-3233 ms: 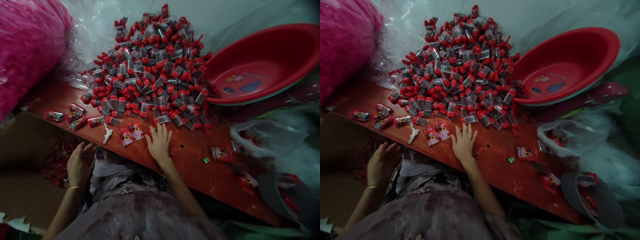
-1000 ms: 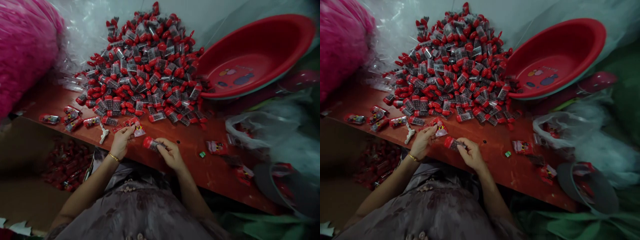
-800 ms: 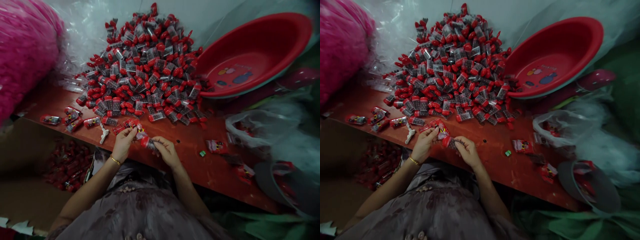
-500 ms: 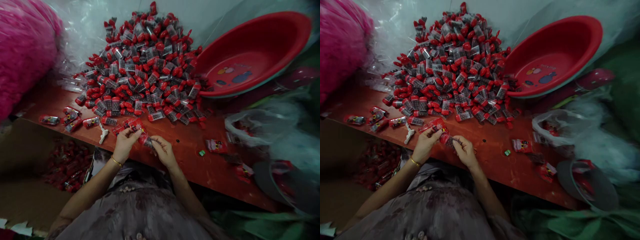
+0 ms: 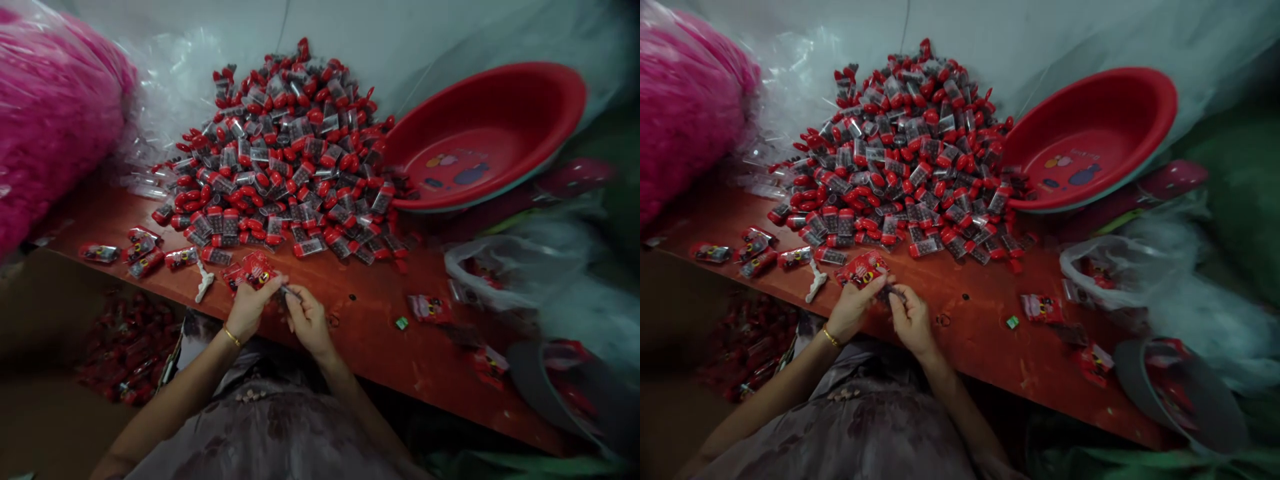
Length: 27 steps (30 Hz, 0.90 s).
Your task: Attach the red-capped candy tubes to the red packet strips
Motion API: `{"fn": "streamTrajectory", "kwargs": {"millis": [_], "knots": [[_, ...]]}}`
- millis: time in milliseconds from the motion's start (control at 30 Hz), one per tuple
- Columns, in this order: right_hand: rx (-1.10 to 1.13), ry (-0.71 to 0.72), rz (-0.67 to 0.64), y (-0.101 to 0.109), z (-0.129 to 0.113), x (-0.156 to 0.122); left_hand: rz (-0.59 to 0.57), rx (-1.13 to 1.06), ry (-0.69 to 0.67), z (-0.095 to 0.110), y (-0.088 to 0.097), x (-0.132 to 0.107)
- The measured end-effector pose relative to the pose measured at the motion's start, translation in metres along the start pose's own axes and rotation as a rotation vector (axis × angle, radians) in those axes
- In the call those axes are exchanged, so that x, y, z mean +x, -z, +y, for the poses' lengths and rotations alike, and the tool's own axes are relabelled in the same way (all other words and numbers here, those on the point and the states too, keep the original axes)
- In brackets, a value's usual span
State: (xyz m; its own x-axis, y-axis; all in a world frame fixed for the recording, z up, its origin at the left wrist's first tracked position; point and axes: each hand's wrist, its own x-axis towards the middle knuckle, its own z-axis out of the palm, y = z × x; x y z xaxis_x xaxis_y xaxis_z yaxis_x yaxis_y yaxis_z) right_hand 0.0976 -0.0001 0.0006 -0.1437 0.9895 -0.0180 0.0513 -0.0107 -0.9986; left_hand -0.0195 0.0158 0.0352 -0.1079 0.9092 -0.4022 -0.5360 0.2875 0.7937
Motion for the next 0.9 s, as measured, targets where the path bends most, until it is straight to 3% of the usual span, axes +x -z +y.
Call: {"fn": "streamTrajectory", "kwargs": {"millis": [100, 267, 400, 600, 767, 833, 900], "knots": [[0.097, -0.021, 0.027, -0.006, -0.001, 0.002, -0.053, 0.044, 0.039, 0.003, -0.001, 0.003], [0.239, -0.017, -0.048, -0.001, -0.004, 0.003, -0.165, 0.061, 0.066, 0.01, -0.001, 0.007], [0.142, 0.033, -0.018, 0.002, -0.01, 0.003, -0.168, -0.002, 0.053, 0.004, 0.0, 0.003], [0.074, 0.072, -0.007, -0.012, -0.007, 0.008, -0.231, -0.001, 0.117, -0.003, 0.007, -0.008], [-0.287, 0.404, 0.084, -0.025, 0.002, 0.016, -0.272, -0.089, 0.121, 0.011, 0.025, -0.016], [-0.471, 0.523, 0.046, -0.024, 0.001, 0.021, -0.253, -0.091, 0.149, 0.019, 0.041, -0.021], [-0.653, 0.592, 0.04, -0.019, -0.002, 0.031, -0.149, -0.125, 0.17, 0.027, 0.066, -0.025]]}}
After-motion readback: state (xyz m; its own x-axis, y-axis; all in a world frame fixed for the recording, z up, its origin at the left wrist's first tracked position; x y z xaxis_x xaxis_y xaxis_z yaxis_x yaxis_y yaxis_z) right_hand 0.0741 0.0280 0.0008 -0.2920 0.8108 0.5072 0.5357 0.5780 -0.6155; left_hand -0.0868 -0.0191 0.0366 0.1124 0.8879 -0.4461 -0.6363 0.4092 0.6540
